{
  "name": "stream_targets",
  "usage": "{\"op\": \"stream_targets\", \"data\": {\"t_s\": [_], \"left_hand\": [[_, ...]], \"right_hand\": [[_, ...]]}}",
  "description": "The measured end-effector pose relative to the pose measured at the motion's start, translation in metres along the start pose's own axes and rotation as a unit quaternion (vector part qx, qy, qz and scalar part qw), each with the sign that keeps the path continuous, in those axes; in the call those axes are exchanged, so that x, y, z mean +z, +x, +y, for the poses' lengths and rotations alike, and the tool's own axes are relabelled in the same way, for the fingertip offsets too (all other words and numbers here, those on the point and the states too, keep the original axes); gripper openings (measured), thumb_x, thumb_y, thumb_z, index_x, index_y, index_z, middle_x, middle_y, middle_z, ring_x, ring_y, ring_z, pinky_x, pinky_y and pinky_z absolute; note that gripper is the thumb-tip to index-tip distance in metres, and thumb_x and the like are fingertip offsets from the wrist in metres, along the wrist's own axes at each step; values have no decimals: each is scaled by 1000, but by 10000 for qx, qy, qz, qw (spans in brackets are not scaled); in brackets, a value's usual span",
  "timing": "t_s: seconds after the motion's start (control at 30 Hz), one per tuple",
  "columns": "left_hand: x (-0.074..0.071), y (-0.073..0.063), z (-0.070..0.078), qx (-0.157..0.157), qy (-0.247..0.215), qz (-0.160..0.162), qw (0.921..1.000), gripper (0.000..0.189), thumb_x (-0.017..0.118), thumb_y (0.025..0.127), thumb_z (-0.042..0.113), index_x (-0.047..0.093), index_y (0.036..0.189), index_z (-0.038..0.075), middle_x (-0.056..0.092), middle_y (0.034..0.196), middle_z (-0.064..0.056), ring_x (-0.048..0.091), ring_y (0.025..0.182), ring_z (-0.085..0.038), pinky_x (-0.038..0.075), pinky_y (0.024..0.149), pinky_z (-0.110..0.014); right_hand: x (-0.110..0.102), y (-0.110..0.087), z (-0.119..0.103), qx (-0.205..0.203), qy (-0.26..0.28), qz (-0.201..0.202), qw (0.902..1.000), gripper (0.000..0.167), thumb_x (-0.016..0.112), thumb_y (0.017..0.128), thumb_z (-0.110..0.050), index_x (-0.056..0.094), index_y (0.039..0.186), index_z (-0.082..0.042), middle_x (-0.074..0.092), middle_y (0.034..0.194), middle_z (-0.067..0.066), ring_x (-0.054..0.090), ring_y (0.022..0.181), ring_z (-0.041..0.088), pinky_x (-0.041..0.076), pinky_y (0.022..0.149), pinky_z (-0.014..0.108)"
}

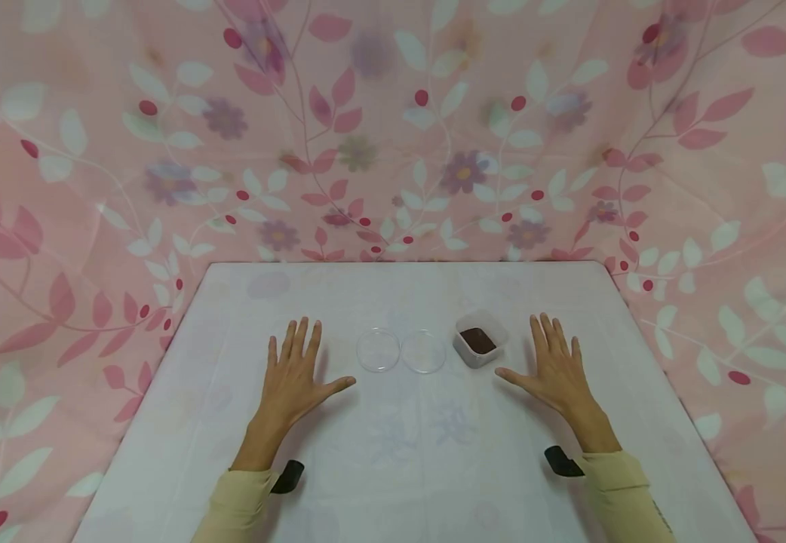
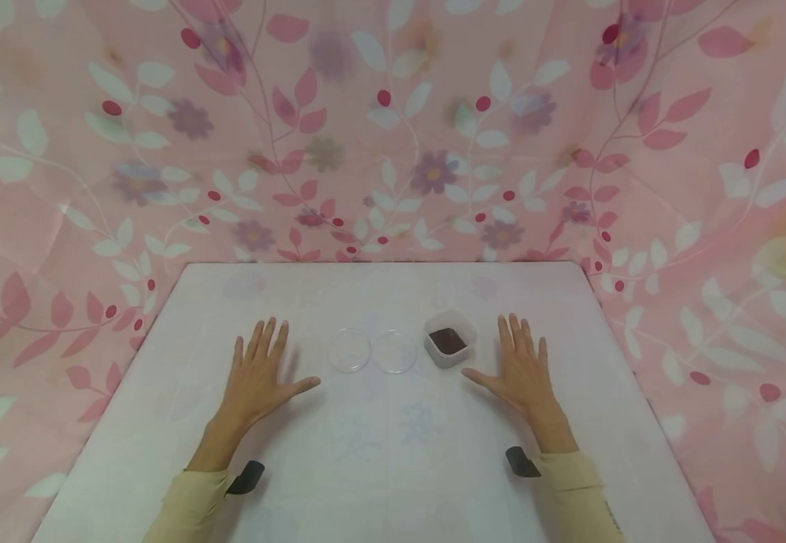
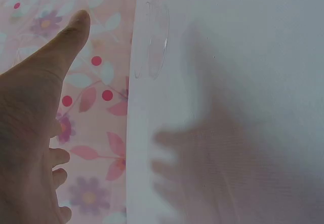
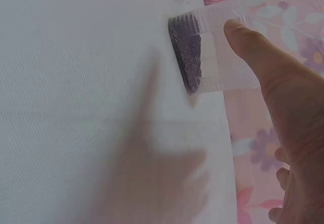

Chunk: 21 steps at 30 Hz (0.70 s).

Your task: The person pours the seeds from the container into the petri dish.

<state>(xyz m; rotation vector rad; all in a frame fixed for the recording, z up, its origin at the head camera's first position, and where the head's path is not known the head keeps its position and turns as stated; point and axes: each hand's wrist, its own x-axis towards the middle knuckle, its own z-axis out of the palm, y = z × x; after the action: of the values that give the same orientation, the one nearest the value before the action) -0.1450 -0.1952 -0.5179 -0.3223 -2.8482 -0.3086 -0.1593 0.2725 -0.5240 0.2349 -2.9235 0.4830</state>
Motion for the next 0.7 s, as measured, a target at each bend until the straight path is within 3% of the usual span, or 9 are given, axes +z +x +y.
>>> {"op": "stream_targets", "data": {"t_s": [0.17,0.37,0.57,0.7], "left_hand": [[3,5,2,-21,-111,-67,9999,122,61,66,85,21,158,14,25,162,-15,19,151,-37,13,117,-65],[4,13,6,12,-328,-183,9993,122,64,66,83,23,157,13,36,156,-17,33,144,-38,21,116,-64],[6,23,12,206,-577,-181,9980,122,71,64,78,29,154,8,43,151,-16,45,135,-38,32,112,-61],[10,28,14,326,-780,-387,9957,121,73,64,76,30,154,6,42,152,-15,44,136,-37,35,111,-57]], "right_hand": [[1,4,-6,-78,84,329,9994,120,75,68,-69,24,155,-5,30,157,23,24,146,43,20,109,73],[6,10,-15,-427,478,779,9949,117,83,64,-59,32,151,1,41,149,27,42,133,46,33,102,70],[9,15,-26,-369,717,605,9949,119,81,67,-61,25,155,-5,41,148,26,49,126,46,42,95,67],[12,16,-33,-225,770,422,9959,119,80,68,-61,20,157,-8,41,148,25,50,125,46,43,93,67]]}}
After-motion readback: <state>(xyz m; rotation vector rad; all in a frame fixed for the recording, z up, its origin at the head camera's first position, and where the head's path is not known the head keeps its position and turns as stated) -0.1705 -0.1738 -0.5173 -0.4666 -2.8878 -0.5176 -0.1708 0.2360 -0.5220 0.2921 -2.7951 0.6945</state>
